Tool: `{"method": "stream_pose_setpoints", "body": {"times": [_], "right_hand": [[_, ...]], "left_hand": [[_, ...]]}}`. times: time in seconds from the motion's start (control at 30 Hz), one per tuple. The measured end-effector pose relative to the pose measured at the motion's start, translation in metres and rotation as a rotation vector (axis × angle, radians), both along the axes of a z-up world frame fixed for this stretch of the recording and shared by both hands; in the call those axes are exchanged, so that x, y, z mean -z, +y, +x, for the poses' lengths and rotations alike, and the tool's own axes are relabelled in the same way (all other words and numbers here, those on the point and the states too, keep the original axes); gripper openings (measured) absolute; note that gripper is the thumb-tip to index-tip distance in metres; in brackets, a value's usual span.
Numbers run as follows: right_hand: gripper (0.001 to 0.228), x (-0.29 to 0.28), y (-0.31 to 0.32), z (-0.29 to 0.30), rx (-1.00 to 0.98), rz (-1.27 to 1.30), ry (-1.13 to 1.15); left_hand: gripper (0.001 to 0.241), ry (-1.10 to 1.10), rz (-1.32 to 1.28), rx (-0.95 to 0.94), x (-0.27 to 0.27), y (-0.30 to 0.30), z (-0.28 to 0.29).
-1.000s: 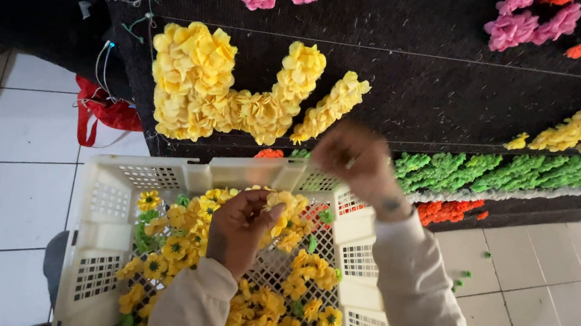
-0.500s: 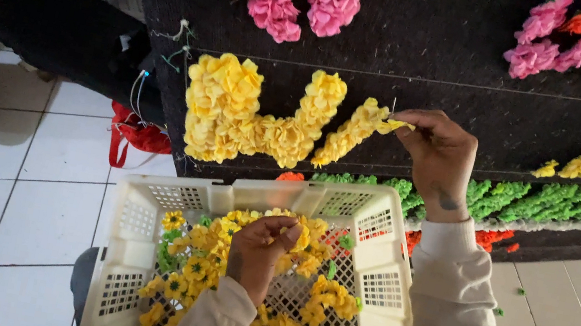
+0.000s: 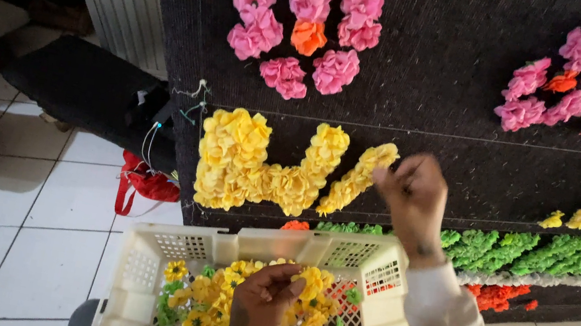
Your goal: Pinning yellow flowers from a crate onto a black board to form letters for a floral sign.
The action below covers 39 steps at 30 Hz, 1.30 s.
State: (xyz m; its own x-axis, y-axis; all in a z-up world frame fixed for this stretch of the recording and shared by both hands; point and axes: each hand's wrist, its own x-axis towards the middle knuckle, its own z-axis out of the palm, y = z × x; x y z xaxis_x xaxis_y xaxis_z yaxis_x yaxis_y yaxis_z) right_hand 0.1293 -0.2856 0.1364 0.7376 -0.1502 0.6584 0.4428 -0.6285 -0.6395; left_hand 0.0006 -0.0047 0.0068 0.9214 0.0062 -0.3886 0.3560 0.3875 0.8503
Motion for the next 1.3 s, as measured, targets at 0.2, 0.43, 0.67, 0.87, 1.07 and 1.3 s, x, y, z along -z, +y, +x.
{"method": "stream_pose_setpoints", "body": {"times": [0.2,0.43,0.67,0.87,1.07,1.3], "right_hand": [[0.037,0.03,0.07,-0.092,-0.589,-0.283,0.455],[0.043,0.017,-0.025,-0.054,-0.454,0.06,0.117],[0.023,-0.021,-0.048,-0.003,-0.027,0.066,0.134],[0.015,-0.024,-0.041,0.01,-0.076,0.263,0.227],[0.007,-0.031,-0.034,0.021,-0.013,0.165,0.132],[0.028,-0.016,-0.031,0.033,-0.119,0.23,0.011]], "left_hand": [[0.02,0.033,-0.041,-0.042,-0.023,0.007,0.008],[0.092,-0.092,1.16,0.755,0.048,0.011,0.003],[0.049,-0.125,1.273,0.789,0.137,-0.001,0.012],[0.081,0.079,1.192,0.874,0.071,0.011,0.018],[0.042,-0.083,0.998,0.649,0.101,0.0,0.008],[0.031,-0.141,1.018,0.645,0.078,0.008,0.007]]}}
